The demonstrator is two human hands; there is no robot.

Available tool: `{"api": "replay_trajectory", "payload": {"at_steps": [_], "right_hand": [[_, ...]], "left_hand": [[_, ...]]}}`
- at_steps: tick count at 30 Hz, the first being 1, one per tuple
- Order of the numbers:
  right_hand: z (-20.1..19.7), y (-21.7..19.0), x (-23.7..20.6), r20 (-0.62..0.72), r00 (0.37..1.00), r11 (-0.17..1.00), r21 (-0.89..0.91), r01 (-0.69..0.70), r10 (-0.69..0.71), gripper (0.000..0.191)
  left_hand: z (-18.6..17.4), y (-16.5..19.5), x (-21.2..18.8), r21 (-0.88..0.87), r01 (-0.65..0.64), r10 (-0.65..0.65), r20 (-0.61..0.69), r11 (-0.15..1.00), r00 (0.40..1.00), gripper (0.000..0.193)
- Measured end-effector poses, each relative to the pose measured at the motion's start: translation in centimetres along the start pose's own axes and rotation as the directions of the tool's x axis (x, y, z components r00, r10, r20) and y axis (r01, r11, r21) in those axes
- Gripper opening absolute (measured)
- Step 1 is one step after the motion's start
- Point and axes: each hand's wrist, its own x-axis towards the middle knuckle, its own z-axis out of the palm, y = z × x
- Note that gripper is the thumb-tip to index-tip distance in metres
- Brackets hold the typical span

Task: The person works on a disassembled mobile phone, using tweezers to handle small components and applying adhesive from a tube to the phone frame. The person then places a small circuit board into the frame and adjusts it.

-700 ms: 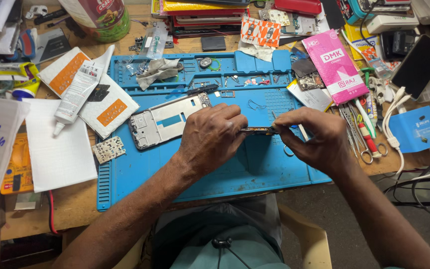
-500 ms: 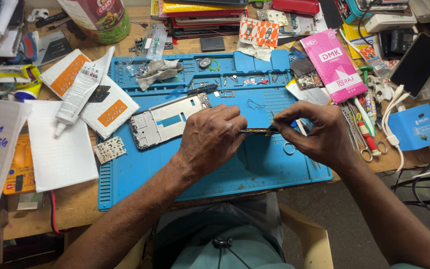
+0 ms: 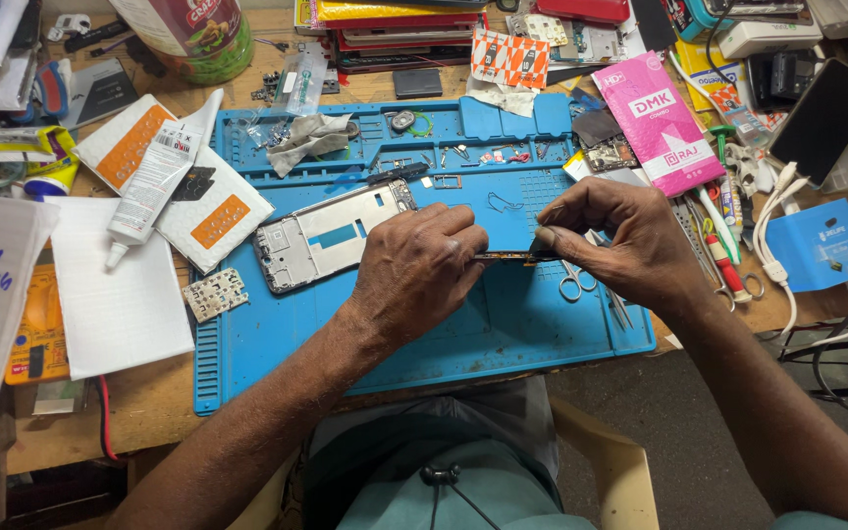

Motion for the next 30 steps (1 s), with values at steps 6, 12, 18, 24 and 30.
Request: {"api": "replay_trajectory", "payload": {"at_steps": [6, 12, 18, 24, 30], "right_hand": [[0.7, -0.3, -1.1, -0.096, 0.965, 0.952, -0.21, 0.221, -0.245, 0.014], [1.2, -0.6, -1.9, -0.124, 0.926, 0.902, -0.304, 0.306, -0.356, 0.018], [1.5, 0.1, -1.9, -0.055, 0.782, 0.718, -0.44, 0.539, -0.621, 0.024], [1.5, 0.9, -1.9, -0.019, 0.695, 0.609, -0.501, 0.615, -0.719, 0.025], [0.9, 0.4, -1.9, -0.063, 0.852, 0.806, -0.367, 0.465, -0.52, 0.019]], "left_hand": [[0.1, -0.2, 0.1, 0.004, 0.001, -0.001, 0.007, 1.0, 1.0, 0.02], [0.5, -0.3, 0.2, -0.011, 0.017, -0.017, 0.004, 1.0, 1.0, 0.019], [0.3, -0.4, 0.2, -0.012, 0.01, -0.01, 0.002, 1.0, 1.0, 0.02], [0.3, -0.4, 0.3, -0.032, 0.017, -0.018, -0.007, 0.999, 1.0, 0.02], [0.4, -0.3, 0.3, -0.009, 0.015, -0.015, -0.005, 1.0, 1.0, 0.018]]}}
